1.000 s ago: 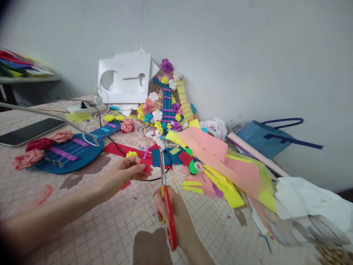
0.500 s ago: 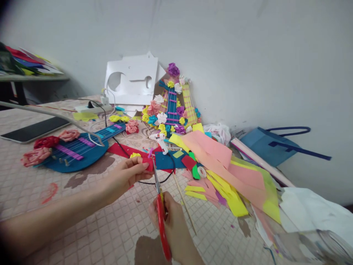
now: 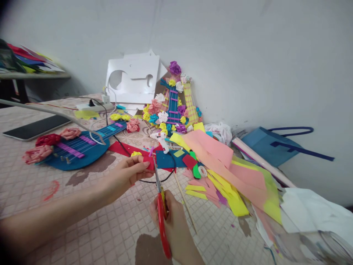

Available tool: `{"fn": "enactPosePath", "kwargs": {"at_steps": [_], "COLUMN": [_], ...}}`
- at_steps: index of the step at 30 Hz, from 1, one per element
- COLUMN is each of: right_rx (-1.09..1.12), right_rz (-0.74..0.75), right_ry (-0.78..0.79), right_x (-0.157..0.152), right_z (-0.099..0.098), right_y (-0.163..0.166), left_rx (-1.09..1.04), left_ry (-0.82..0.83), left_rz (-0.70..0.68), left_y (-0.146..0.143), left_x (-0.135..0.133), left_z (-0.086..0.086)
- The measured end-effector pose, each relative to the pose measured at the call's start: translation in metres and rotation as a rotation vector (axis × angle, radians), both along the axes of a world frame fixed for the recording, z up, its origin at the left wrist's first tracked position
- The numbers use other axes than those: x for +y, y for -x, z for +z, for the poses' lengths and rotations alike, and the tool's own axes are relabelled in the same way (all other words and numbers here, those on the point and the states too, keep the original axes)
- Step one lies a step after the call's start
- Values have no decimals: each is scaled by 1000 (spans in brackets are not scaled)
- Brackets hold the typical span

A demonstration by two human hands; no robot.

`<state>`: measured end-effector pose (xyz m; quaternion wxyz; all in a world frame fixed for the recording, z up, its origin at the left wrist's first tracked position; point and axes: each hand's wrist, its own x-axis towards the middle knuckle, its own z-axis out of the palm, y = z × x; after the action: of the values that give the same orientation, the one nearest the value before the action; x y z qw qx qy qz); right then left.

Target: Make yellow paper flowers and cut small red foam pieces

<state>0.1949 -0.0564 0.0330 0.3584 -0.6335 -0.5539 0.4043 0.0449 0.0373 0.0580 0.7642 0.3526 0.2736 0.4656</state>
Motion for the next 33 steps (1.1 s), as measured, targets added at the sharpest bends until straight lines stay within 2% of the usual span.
{"fn": "enactPosePath", "kwargs": {"at_steps": [7,18,33], "right_rx": [7,-23,-6], "right_rz": [4,21,-15], "right_ry": [26,-1,3], "right_x": [0,0,-1], "right_z": [6,-4,-4], "right_y": [1,-5,-5], "left_rx": [-13,-14,12], "left_ry": [5,-11,-15], "left_rz": [2,-5,-31], "left_y": [0,1,3], "left_x": [-1,0,4], "left_z": [1,-1,-2]}}
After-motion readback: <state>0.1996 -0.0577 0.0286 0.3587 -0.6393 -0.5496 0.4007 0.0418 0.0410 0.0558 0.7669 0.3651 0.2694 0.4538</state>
